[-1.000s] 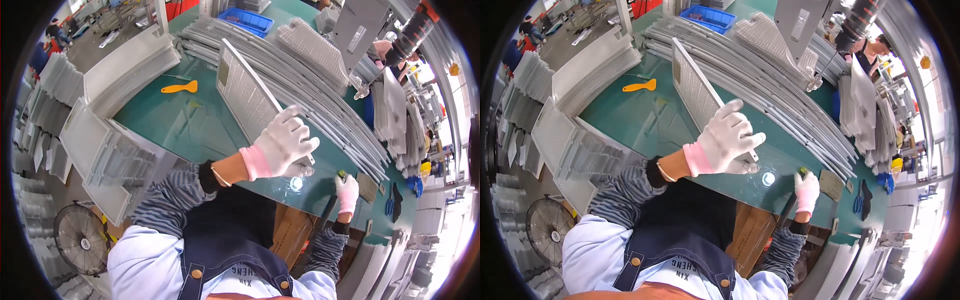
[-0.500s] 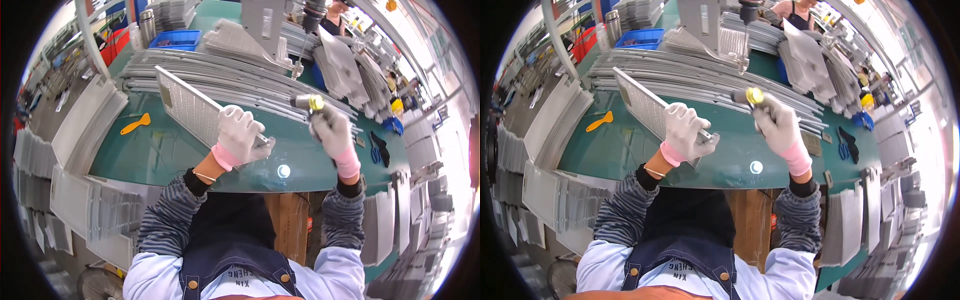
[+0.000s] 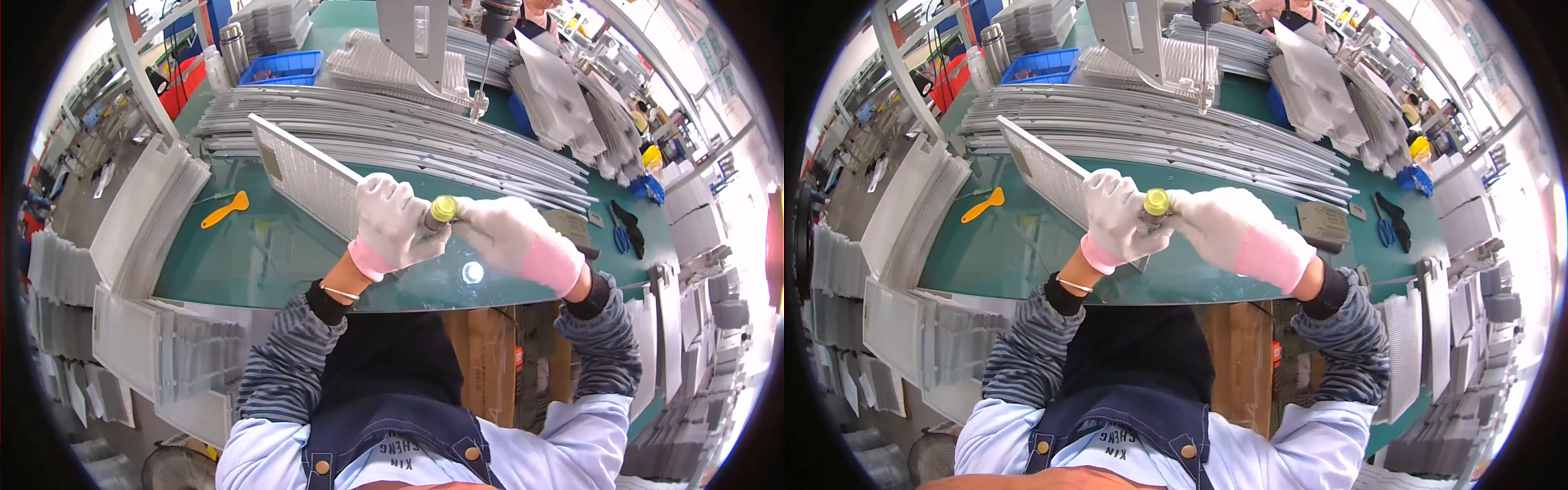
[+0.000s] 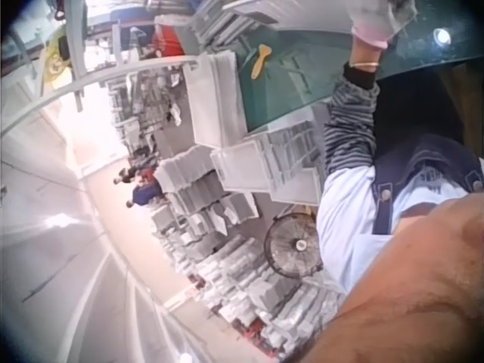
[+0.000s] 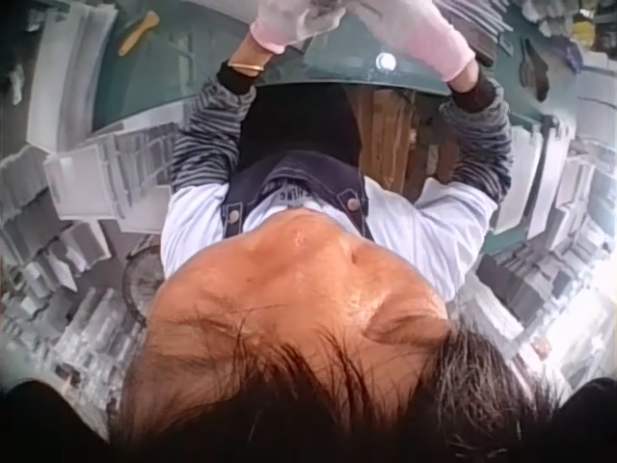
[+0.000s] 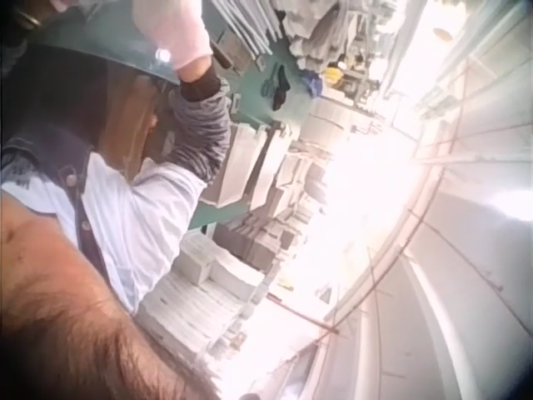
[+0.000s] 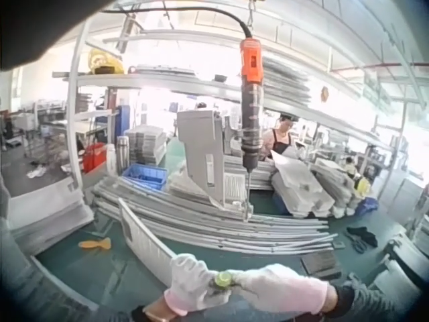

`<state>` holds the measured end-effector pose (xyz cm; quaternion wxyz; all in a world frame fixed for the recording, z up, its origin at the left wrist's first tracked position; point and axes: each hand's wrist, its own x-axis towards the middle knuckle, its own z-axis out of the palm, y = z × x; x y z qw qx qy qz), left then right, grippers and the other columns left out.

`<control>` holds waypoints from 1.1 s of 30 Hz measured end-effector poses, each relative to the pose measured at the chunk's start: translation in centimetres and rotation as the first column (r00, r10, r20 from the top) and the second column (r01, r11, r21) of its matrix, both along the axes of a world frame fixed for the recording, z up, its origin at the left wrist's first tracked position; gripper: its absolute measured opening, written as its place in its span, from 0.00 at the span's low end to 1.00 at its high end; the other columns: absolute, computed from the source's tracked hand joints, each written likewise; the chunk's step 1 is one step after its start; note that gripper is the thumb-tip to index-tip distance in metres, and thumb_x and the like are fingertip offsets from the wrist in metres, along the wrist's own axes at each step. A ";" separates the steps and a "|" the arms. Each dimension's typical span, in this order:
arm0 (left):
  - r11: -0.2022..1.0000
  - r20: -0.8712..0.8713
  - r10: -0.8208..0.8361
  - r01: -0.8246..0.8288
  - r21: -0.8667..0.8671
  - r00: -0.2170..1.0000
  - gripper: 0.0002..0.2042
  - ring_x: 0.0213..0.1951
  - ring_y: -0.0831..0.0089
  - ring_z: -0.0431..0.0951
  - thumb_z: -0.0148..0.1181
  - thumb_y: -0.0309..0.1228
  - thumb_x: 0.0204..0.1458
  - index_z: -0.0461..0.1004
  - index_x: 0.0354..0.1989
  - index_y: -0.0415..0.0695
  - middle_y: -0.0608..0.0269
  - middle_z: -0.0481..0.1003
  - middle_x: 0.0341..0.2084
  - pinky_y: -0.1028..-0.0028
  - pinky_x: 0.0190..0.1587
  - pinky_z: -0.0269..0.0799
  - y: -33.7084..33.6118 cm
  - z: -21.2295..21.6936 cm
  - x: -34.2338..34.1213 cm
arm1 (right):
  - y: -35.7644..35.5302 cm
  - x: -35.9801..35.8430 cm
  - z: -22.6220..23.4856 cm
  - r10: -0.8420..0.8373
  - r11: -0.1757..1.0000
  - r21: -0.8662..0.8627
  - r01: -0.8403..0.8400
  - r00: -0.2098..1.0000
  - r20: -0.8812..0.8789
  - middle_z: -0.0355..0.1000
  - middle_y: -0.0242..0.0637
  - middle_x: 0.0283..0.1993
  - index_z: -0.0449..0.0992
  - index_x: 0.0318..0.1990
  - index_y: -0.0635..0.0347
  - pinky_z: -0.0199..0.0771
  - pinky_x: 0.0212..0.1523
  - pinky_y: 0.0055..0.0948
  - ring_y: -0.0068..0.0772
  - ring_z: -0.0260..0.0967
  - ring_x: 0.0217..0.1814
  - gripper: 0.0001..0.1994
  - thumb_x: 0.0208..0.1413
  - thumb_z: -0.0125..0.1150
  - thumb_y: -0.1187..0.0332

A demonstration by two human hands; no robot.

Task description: Assembling industrial metal mesh filters into frames using manual and power tools.

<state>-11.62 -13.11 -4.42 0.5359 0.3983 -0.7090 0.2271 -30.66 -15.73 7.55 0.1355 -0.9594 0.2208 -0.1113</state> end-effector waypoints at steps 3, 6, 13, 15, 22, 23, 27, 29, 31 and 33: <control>1.000 -0.011 0.014 -0.014 0.018 1.000 0.15 0.30 0.60 0.66 0.69 0.37 0.31 0.70 0.27 0.51 0.63 0.63 0.23 0.60 0.39 0.59 0.6 -0.7 0.5 | -0.3 -0.3 -1.8 -0.067 0.994 0.096 0.061 0.996 0.066 0.74 0.51 0.32 0.76 0.47 0.60 0.71 0.32 0.42 0.55 0.72 0.32 0.11 0.59 0.55 0.67; 0.997 -0.035 0.083 -0.083 0.011 0.996 0.15 0.32 0.59 0.66 0.68 0.38 0.32 0.71 0.27 0.51 0.63 0.63 0.24 0.59 0.41 0.60 0.9 -0.8 0.5 | -1.5 -1.9 -8.1 -0.384 0.909 0.283 0.307 0.881 0.275 0.74 0.50 0.31 0.76 0.48 0.59 0.72 0.33 0.36 0.55 0.72 0.30 0.11 0.60 0.54 0.71; 1.000 -0.069 0.019 -0.019 0.004 0.997 0.14 0.32 0.63 0.66 0.69 0.37 0.29 0.71 0.23 0.51 0.65 0.62 0.21 0.57 0.50 0.64 1.1 -0.5 0.2 | -12.5 -6.4 -10.8 -0.403 0.764 -0.400 0.507 0.858 0.318 0.74 0.56 0.35 0.76 0.38 0.66 0.73 0.39 0.50 0.61 0.73 0.37 0.11 0.59 0.55 0.66; 0.999 -0.061 0.054 -0.053 0.010 0.997 0.14 0.32 0.63 0.66 0.69 0.37 0.29 0.70 0.23 0.51 0.65 0.62 0.21 0.57 0.50 0.64 1.5 -0.5 0.3 | -13.9 -1.1 1.5 -0.122 0.813 -0.411 0.413 0.810 0.573 0.71 0.48 0.27 0.75 0.41 0.65 0.71 0.31 0.39 0.45 0.70 0.26 0.12 0.59 0.59 0.63; 1.000 -0.066 0.027 -0.027 0.001 0.997 0.13 0.31 0.62 0.67 0.69 0.36 0.30 0.71 0.25 0.50 0.65 0.63 0.21 0.56 0.50 0.64 0.8 -0.5 -0.3 | -12.2 11.9 19.1 -0.145 0.985 0.046 0.164 0.666 0.732 0.74 0.32 0.30 0.74 0.40 0.68 0.70 0.29 0.25 0.22 0.68 0.26 0.17 0.51 0.67 0.61; 1.000 -0.077 -0.005 0.005 0.005 0.997 0.14 0.31 0.62 0.66 0.68 0.36 0.30 0.72 0.26 0.49 0.65 0.62 0.21 0.56 0.50 0.64 0.5 -0.4 -0.6 | -11.7 12.1 19.6 -0.168 0.972 0.037 0.231 0.578 0.799 0.71 0.30 0.24 0.75 0.32 0.65 0.69 0.24 0.24 0.23 0.67 0.21 0.13 0.49 0.67 0.63; 0.999 -0.108 -0.015 0.012 -0.029 0.994 0.20 0.28 0.64 0.65 0.68 0.36 0.31 0.76 0.37 0.47 0.65 0.61 0.21 0.56 0.48 0.64 0.8 0.0 -0.3 | -3.4 10.3 18.9 -0.245 0.969 0.236 0.078 0.455 0.856 0.66 0.27 0.20 0.72 0.31 0.61 0.67 0.17 0.23 0.22 0.67 0.17 0.11 0.52 0.62 0.63; 0.999 -0.097 0.046 -0.044 0.022 0.994 0.21 0.28 0.64 0.66 0.68 0.36 0.32 0.77 0.40 0.46 0.66 0.64 0.22 0.57 0.48 0.65 1.6 0.2 0.2 | -1.6 11.2 15.6 -0.340 0.933 0.345 0.102 0.562 0.754 0.65 0.27 0.20 0.71 0.30 0.60 0.66 0.17 0.22 0.21 0.65 0.16 0.10 0.53 0.61 0.62; 0.999 -0.127 0.042 -0.045 -0.017 0.991 0.24 0.28 0.68 0.69 0.68 0.35 0.32 0.78 0.43 0.45 0.66 0.74 0.27 0.60 0.46 0.67 1.4 0.3 -0.1 | -0.3 11.4 13.6 -0.384 0.912 0.406 0.064 0.483 0.787 0.65 0.27 0.21 0.71 0.30 0.59 0.64 0.18 0.21 0.21 0.64 0.17 0.11 0.53 0.62 0.62; 1.000 -0.125 0.021 -0.023 -0.016 0.992 0.22 0.27 0.68 0.70 0.67 0.34 0.33 0.78 0.42 0.45 0.66 0.76 0.30 0.60 0.46 0.69 1.0 0.3 -0.5 | 0.4 11.4 13.1 -0.397 0.899 0.439 0.012 0.446 0.802 0.66 0.28 0.21 0.72 0.30 0.59 0.64 0.18 0.21 0.21 0.64 0.17 0.11 0.53 0.62 0.61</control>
